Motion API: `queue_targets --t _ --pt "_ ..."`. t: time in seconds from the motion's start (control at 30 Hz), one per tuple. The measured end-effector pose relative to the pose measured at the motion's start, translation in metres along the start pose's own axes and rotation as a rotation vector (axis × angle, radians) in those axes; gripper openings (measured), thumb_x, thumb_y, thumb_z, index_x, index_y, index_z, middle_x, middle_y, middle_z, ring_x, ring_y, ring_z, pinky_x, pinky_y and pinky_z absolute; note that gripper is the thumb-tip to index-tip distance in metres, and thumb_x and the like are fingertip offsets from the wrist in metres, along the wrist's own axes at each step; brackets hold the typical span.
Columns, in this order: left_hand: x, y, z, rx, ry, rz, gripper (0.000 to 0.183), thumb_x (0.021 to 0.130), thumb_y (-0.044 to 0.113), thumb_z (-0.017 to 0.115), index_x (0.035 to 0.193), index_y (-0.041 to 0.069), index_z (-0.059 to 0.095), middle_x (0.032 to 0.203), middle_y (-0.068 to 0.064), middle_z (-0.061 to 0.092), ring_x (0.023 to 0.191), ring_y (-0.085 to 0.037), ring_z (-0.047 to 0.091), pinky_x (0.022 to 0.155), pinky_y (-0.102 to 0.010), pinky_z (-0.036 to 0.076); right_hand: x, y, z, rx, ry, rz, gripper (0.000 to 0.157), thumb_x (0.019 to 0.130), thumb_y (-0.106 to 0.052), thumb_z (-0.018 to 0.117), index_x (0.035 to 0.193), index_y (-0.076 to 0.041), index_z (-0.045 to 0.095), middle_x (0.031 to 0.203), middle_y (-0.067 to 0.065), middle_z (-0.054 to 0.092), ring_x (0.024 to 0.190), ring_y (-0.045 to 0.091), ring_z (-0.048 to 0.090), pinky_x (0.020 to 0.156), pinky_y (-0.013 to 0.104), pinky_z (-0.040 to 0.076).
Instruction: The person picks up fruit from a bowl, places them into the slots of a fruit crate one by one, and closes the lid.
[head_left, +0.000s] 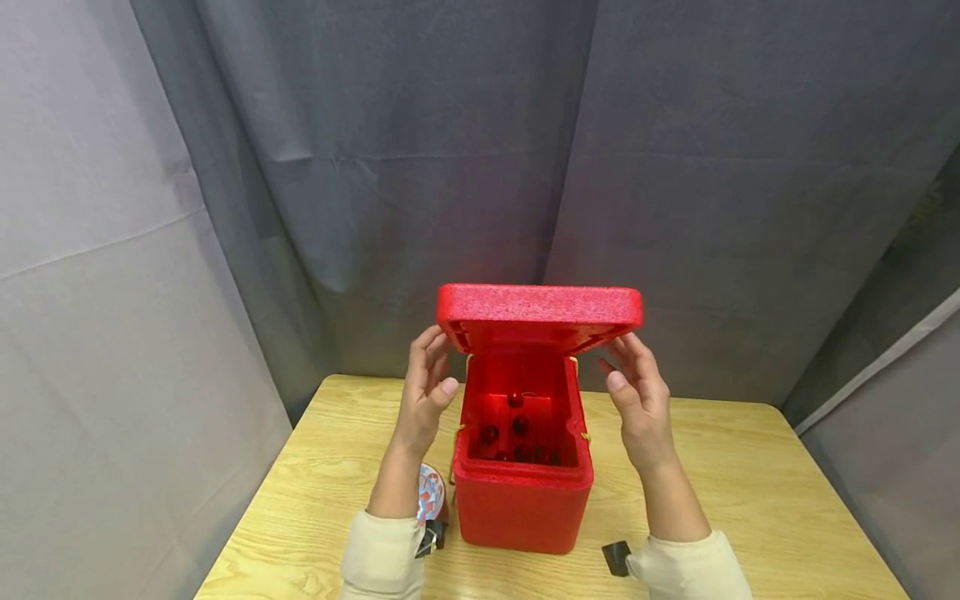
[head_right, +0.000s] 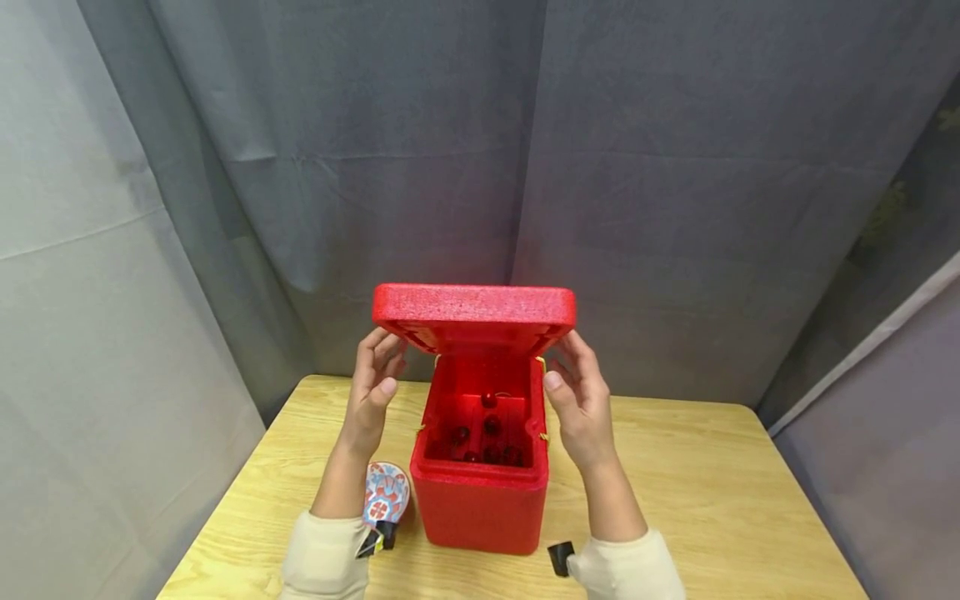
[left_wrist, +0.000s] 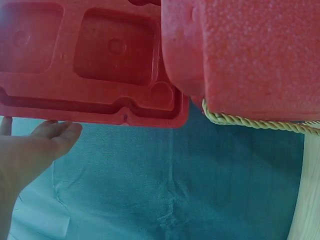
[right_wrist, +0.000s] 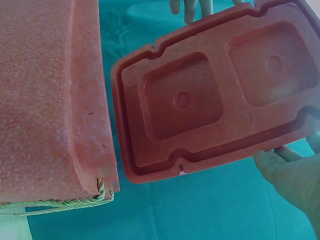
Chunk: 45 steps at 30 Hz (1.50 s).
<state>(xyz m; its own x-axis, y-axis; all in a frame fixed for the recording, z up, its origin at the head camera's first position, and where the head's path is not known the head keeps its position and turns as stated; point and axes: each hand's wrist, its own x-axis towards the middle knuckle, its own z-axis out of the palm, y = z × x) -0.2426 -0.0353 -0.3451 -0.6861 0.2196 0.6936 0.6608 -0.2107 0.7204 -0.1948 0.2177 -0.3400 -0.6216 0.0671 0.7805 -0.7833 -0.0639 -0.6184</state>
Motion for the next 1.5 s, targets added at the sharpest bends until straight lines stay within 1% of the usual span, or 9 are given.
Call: queue_targets --t 0.3,0.53,0.73,0.83,0.93,1.07,1.2,1.33,1.5 --pt "0.000 -0.001 -0.002 -0.038 0.002 -0.012 0.076 0.080 0.060 0.058 0.125 0.006 0.028 0.122 -0.013 0.043 0.123 -0.030 0.038 0.104 -0.052 0.019 0.001 0.001 -0.001 0.082 -0.020 0.005 0.036 0.088 -0.006 0.039 0.123 -0.004 0.043 0.119 0.008 0.053 0.114 0.023 0.049 0.097 0.033 0.035" --pt "0.000 -0.002 -0.002 -0.031 -0.002 -0.046 0.079 0.077 0.066 0.058 0.120 0.006 0.029 0.116 -0.012 0.045 0.115 -0.028 0.042 0.101 -0.049 0.024 -0.002 0.004 -0.001 0.065 -0.029 0.082 0.048 0.090 -0.018 0.042 0.136 -0.006 0.033 0.123 0.008 0.050 0.113 0.022 0.048 0.094 0.033 0.034" --pt "-0.002 -0.003 -0.003 -0.052 -0.002 -0.079 0.078 0.075 0.070 0.056 0.113 0.008 0.029 0.106 -0.011 0.051 0.104 -0.023 0.047 0.087 -0.039 0.035 -0.004 0.004 -0.001 0.093 -0.017 0.107 0.047 0.091 -0.022 0.045 0.134 -0.004 0.037 0.116 0.007 0.054 0.103 0.020 0.053 0.088 0.030 0.041" --pt "-0.002 -0.004 -0.004 -0.064 -0.002 -0.100 0.080 0.073 0.072 0.056 0.111 0.008 0.029 0.105 -0.015 0.052 0.103 -0.025 0.049 0.087 -0.035 0.038 -0.006 0.004 -0.001 0.125 -0.017 0.143 0.045 0.089 -0.023 0.048 0.129 -0.006 0.037 0.113 0.007 0.056 0.099 0.018 0.055 0.085 0.028 0.042" --pt "-0.005 -0.005 -0.006 -0.068 -0.004 -0.136 0.081 0.072 0.073 0.057 0.109 0.007 0.028 0.117 -0.027 0.047 0.119 -0.031 0.039 0.091 -0.032 0.038 -0.008 0.004 -0.002 0.147 -0.038 0.173 0.042 0.086 -0.013 0.048 0.125 -0.006 0.037 0.112 0.007 0.055 0.096 0.016 0.057 0.081 0.025 0.046" --pt "-0.011 -0.007 -0.008 -0.089 -0.027 -0.190 0.082 0.075 0.063 0.061 0.114 -0.001 0.027 0.136 -0.033 0.030 0.126 -0.033 0.031 0.093 -0.029 0.038 -0.012 0.003 -0.004 0.148 -0.098 0.225 0.053 0.079 0.002 0.046 0.129 0.002 0.030 0.123 0.012 0.047 0.099 0.016 0.056 0.078 0.025 0.050" --pt "-0.018 -0.006 -0.009 -0.121 -0.057 -0.220 0.082 0.078 0.045 0.064 0.125 -0.007 0.022 0.133 -0.029 0.032 0.109 -0.028 0.049 0.085 -0.029 0.045 -0.016 0.002 -0.008 0.110 -0.175 0.315 0.072 0.077 0.004 0.047 0.141 0.007 0.015 0.138 0.022 0.029 0.111 0.015 0.050 0.081 0.026 0.049" --pt "-0.023 -0.005 -0.009 -0.109 -0.117 -0.253 0.082 0.077 0.030 0.059 0.139 0.000 0.014 0.135 -0.021 0.031 0.115 -0.024 0.043 0.088 -0.032 0.043 -0.019 0.003 -0.011 -0.007 -0.240 0.418 0.086 0.077 0.000 0.056 0.148 -0.002 0.006 0.142 0.024 0.024 0.113 0.018 0.048 0.079 0.029 0.050" --pt "-0.027 -0.006 -0.011 -0.083 -0.211 -0.264 0.084 0.077 0.023 0.055 0.147 0.011 0.011 0.143 -0.014 0.024 0.122 -0.032 0.035 0.094 -0.043 0.039 -0.022 0.008 -0.011 -0.110 -0.281 0.473 0.095 0.075 -0.003 0.069 0.149 -0.015 0.011 0.141 0.014 0.030 0.115 0.030 0.043 0.081 0.034 0.049"
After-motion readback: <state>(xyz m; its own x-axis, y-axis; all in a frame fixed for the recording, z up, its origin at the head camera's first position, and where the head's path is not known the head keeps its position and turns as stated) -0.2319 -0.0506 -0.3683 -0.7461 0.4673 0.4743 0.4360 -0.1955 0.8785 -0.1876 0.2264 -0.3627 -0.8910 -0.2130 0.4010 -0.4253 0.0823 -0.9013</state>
